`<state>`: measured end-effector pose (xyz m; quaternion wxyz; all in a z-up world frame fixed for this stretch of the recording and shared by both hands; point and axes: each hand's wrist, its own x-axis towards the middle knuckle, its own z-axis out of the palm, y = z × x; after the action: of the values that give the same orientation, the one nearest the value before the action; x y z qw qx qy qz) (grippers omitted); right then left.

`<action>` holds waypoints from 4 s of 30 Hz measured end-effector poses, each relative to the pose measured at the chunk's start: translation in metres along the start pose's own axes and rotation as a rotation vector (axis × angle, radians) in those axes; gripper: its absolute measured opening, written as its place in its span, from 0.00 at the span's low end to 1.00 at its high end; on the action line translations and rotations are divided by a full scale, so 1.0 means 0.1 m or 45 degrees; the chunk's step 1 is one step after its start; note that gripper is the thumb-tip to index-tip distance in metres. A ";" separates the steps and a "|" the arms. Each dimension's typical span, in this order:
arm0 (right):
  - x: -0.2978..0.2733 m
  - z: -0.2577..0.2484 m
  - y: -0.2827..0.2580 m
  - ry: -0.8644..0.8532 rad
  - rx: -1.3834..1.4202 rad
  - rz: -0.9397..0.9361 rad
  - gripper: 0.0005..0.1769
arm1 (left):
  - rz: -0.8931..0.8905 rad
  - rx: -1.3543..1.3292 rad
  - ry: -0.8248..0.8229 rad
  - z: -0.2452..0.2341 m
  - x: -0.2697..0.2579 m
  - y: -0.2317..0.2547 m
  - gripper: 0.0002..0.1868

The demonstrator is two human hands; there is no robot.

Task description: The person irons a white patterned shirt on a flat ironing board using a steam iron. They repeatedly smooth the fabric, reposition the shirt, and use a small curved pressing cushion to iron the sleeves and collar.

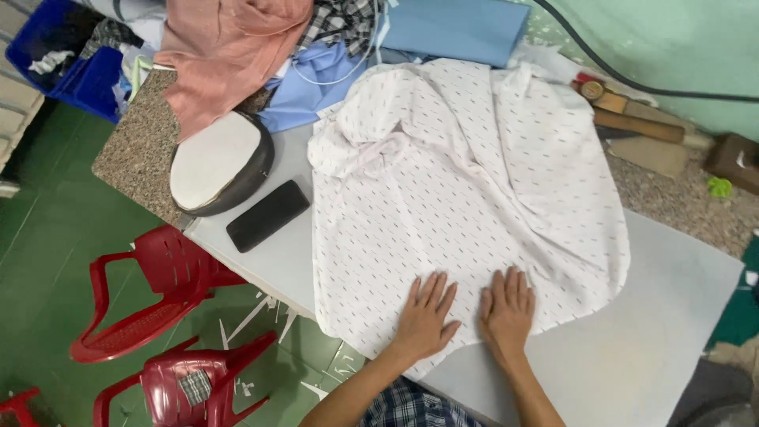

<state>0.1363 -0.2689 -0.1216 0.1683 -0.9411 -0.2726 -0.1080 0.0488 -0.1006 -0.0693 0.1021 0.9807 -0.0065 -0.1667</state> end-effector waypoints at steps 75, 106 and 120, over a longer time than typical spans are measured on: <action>2.62 -0.52 -2.06 -0.927 -0.117 0.328 0.30 | -0.615 0.178 1.211 -0.59 -0.30 -3.30 0.29; 2.56 0.11 -1.53 -0.578 -0.108 -0.545 0.29 | -0.693 -0.359 0.807 -0.01 -0.08 0.09 0.34; 2.73 0.14 -1.56 -0.582 -0.060 -0.622 0.32 | -0.730 -0.266 0.806 -0.18 -0.08 0.10 0.33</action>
<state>0.2784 -0.0097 -0.0132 0.0500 -0.8514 -0.5184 0.0622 0.0471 -0.1063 -0.0477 0.1471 0.9300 0.3144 0.1207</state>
